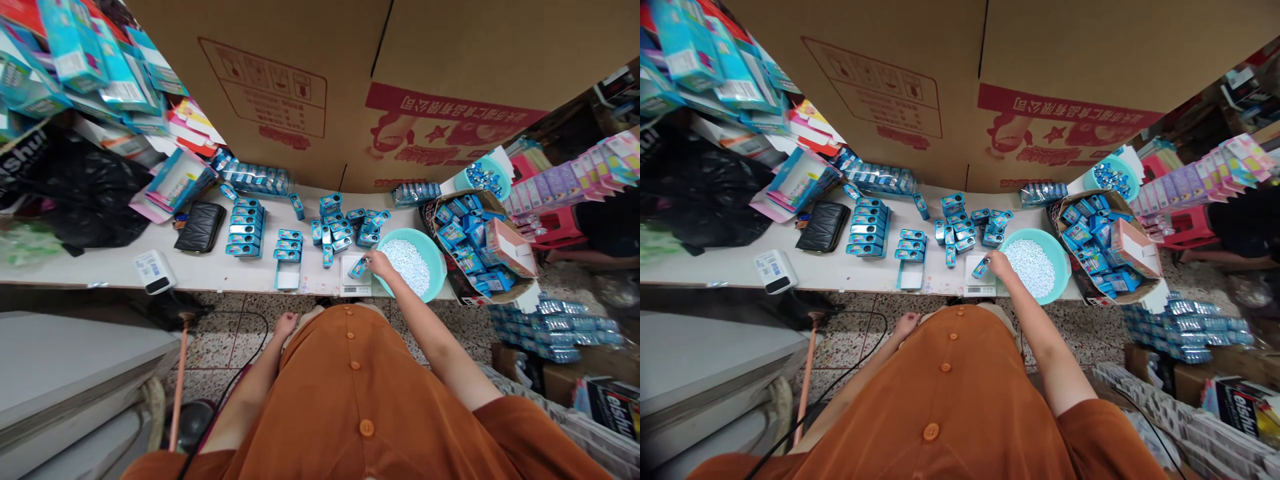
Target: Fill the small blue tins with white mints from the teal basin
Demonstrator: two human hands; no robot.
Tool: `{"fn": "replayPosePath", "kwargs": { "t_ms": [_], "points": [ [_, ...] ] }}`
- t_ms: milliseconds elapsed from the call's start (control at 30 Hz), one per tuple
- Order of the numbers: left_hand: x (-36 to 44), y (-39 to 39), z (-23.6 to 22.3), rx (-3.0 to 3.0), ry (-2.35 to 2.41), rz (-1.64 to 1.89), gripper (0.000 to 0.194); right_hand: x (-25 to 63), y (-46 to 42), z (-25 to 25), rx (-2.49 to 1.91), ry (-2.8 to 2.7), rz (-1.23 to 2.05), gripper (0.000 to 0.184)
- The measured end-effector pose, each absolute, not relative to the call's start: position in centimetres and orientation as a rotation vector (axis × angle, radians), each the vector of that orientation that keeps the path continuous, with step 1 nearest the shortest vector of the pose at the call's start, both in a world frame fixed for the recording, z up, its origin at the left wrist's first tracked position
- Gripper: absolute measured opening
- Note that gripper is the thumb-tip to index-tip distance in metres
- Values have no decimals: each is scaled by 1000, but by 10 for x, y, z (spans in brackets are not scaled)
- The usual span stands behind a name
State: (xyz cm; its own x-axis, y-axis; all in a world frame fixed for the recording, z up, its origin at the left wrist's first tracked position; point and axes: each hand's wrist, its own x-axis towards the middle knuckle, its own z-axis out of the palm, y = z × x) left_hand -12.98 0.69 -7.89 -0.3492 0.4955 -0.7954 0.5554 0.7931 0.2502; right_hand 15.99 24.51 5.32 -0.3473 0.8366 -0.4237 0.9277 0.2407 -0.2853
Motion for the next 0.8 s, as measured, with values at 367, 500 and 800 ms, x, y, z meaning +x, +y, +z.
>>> {"fn": "replayPosePath", "kwargs": {
  "t_ms": [367, 500, 800],
  "points": [
    [-130, 7, -77, 777, 2016, -69, 21, 161, 245, 53, 1645, 2337, -705, 31],
    [-132, 5, -78, 785, 2008, -72, 20, 161, 243, 54, 1660, 2326, -696, 32],
    [-132, 5, -81, 792, 2009, -83, 21, 163, 241, 58, 1717, 2321, -722, 30]
  ]
}}
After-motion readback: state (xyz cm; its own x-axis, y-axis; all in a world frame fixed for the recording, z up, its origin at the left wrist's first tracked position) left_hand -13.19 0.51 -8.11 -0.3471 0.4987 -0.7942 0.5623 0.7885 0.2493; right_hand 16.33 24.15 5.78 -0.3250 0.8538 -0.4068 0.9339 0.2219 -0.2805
